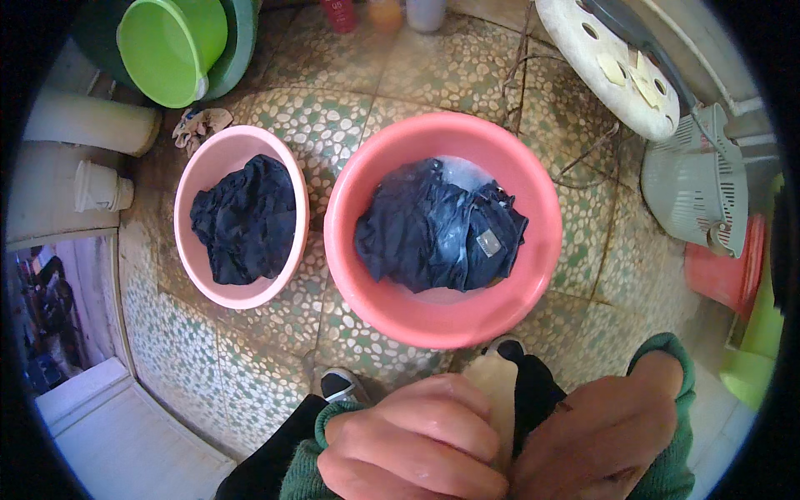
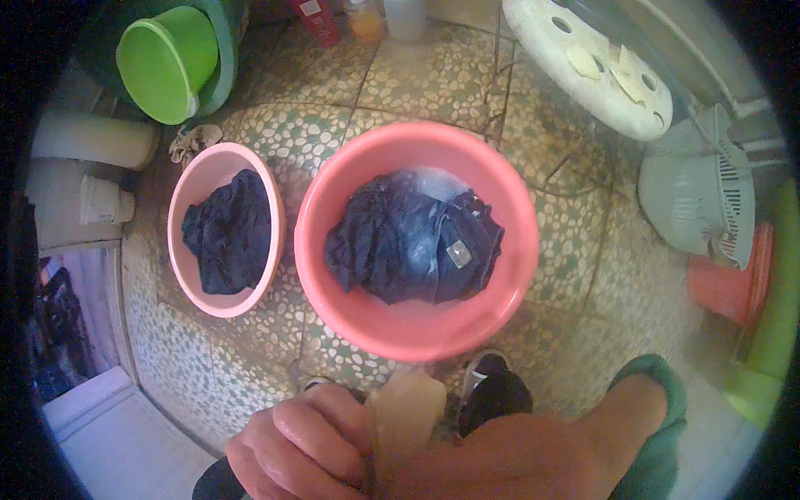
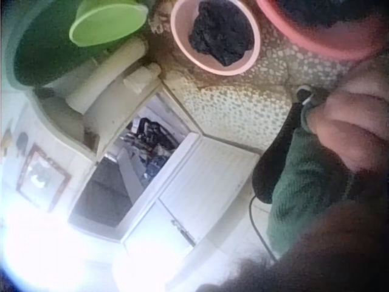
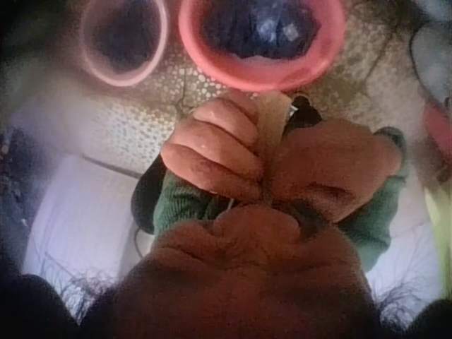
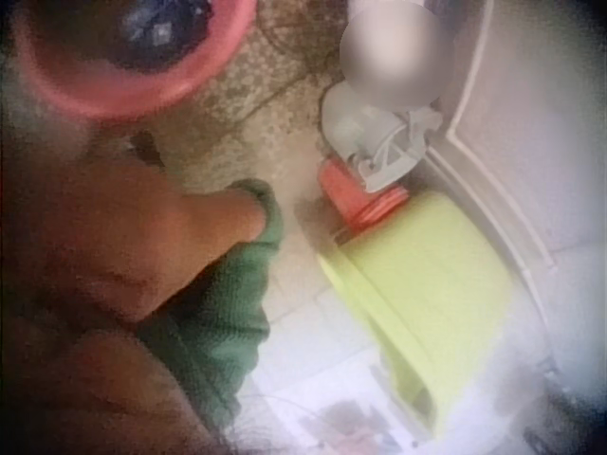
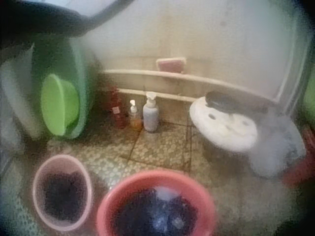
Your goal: The person hand-washes a dark garment in a pink basin filled with water, using a small orange bar of soap to scrub the fabric. The person repeatedly rubs the soap against the cloth and rinses it in the basin.
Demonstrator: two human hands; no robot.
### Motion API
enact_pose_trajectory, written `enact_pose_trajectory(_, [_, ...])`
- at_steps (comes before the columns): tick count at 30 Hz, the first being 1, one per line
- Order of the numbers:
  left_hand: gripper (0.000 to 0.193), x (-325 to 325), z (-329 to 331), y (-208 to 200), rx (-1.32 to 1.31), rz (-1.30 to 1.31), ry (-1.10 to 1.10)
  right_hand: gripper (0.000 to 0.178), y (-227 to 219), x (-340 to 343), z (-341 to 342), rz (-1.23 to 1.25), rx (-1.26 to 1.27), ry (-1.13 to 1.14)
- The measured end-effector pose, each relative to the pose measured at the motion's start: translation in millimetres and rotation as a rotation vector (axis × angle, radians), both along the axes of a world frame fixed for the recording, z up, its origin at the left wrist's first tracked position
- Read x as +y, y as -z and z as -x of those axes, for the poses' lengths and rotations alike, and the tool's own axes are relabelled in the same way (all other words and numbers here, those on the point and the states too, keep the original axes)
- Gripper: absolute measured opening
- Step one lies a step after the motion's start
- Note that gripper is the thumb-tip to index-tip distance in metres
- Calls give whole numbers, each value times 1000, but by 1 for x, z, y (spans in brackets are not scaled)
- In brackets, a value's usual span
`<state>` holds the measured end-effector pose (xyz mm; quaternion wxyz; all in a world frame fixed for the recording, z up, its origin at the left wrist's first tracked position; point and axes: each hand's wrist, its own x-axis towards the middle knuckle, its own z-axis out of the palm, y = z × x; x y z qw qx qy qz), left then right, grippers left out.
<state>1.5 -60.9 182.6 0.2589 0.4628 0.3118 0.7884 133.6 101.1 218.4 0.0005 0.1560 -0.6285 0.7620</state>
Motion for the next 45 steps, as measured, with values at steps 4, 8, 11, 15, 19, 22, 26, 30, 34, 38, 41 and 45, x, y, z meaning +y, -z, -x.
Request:
enact_pose_trajectory(4, [18,-2,0,-1,15,23,-10,20,-28,-38,-13,-334,-167,472])
enact_pose_trajectory(8, [17,-4,-1,0,17,27,-20,15,-21,-14,-7,-337,-59,328])
enact_pose_trajectory(11, [17,2,-1,0,6,-5,13,10,-9,-4,-6,-195,-80,167])
enact_pose_trajectory(15, [16,-2,-2,-3,16,16,-13,6,8,-16,-7,10,-82,182])
enact_pose_trajectory(19, [16,-6,-1,-3,17,6,-8,7,1,3,12,-64,-116,-55])
enact_pose_trajectory(22, [15,-5,1,-2,21,4,-2,8,15,-5,7,6,-71,-14])
enact_pose_trajectory(26, [15,0,0,0,24,-1,14,8,13,5,0,95,-100,-63])
enact_pose_trajectory(30, [15,2,2,-3,45,-31,44,8,17,-9,-8,-24,108,109])
enact_pose_trajectory(34, [15,-2,3,-4,6,-32,81,9,-3,-29,-11,-119,34,414])
enact_pose_trajectory(38, [18,2,-5,-4,-103,35,15,10,-16,-77,-1,-92,-71,904])
enact_pose_trajectory(41, [17,-2,-5,-10,-34,40,-3,12,12,-7,-5,-78,98,85])
enact_pose_trajectory(45, [17,-5,-6,-7,-19,39,-11,10,-3,-7,2,-43,-89,71])
